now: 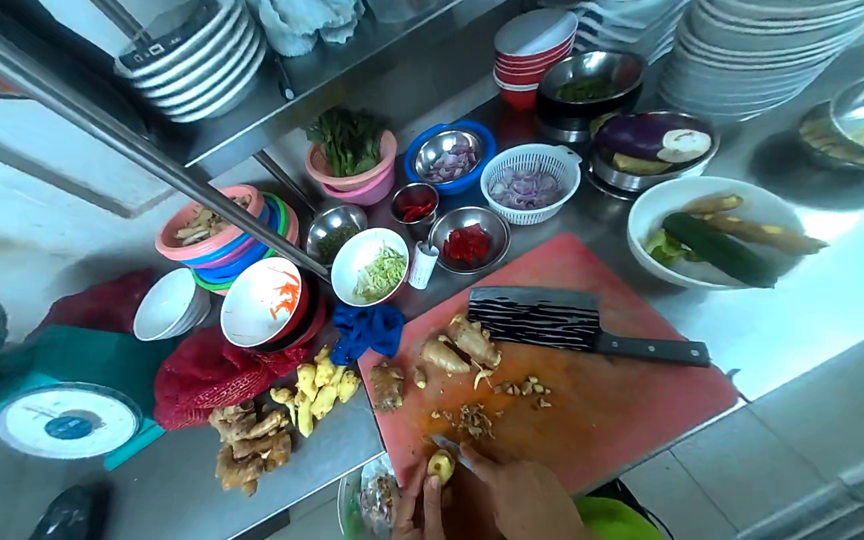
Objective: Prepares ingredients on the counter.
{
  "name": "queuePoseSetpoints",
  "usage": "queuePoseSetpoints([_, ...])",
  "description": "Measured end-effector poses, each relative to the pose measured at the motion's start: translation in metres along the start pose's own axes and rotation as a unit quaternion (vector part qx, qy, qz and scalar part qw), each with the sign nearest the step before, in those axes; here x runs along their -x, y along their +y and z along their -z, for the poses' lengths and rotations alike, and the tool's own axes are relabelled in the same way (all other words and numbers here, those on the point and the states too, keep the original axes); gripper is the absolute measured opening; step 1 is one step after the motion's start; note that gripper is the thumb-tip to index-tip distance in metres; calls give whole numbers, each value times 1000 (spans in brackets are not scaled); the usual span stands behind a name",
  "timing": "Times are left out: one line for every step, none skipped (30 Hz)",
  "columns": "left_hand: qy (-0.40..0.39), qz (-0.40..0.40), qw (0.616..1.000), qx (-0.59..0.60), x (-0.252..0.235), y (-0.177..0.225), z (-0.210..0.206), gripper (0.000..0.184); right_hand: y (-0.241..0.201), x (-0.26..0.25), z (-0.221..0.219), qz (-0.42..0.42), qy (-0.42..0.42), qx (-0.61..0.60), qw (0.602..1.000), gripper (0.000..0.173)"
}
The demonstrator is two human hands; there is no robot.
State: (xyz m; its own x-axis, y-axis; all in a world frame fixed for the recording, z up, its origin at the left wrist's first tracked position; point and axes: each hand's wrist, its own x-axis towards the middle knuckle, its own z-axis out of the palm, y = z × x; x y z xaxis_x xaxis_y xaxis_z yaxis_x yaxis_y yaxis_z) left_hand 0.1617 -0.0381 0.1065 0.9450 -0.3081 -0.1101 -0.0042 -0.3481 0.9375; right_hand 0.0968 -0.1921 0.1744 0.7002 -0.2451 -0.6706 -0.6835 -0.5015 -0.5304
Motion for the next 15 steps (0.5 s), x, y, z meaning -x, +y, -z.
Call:
queuePoseSetpoints([-5, -13, 1000, 7, 1, -3, 1, 27, 3, -1, 1, -8, -4, 2, 1000, 55])
queuePoseSetpoints([-15, -30, 999, 16, 1, -6, 3, 27, 6, 1, 3, -14, 11, -4, 1000, 55])
queuePoseSetpoints([-28, -50, 998, 23, 1, -10, 5, 28, 10, 3, 5, -14, 48, -7, 999, 55])
queuePoseSetpoints([-38, -66, 997, 29, 1, -14, 7, 29, 16, 4, 5, -4, 105, -9, 994, 53])
queuePoseSetpoints([-48, -70, 996, 35, 2, -15, 9, 30, 22, 4, 3, 19, 177, -11, 984, 50])
queuePoseSetpoints([-55, -68, 995, 39, 4, -14, 11, 32, 27, 3, 0, 48, 248, -12, 968, 45])
queuePoseSetpoints([-59, -64, 995, 38, 4, -12, 13, 34, 30, 3, -1, 67, 280, -19, 957, 41])
queuePoseSetpoints([-59, -65, 996, 28, 5, -9, 16, 38, 33, 1, -5, 98, 323, -17, 941, 38])
queuePoseSetpoints([-57, -73, 996, 10, 4, -7, 19, 44, 36, -3, -9, 130, 358, -4, 925, 37])
queuePoseSetpoints([-58, -83, 995, -5, 5, -6, 23, 49, 39, -7, -15, 159, 382, 18, 910, 35])
queuePoseSetpoints([-57, -92, 994, -10, 5, -7, 26, 51, 41, -11, -22, 185, 399, 45, 897, 34])
queuePoseSetpoints([-54, -97, 994, -2, 6, -8, 29, 50, 41, -14, -27, 207, 399, 70, 890, 36])
queuePoseSetpoints([-50, -100, 994, 11, 8, -9, 31, 48, 39, -16, -32, 225, 388, 95, 889, 38])
queuePoseSetpoints([-47, -101, 993, 26, 9, -11, 34, 46, 37, -18, -36, 239, 370, 120, 889, 42])
queuePoseSetpoints([-47, -96, 993, 40, 10, -13, 36, 45, 34, -20, -39, 247, 350, 143, 892, 45])
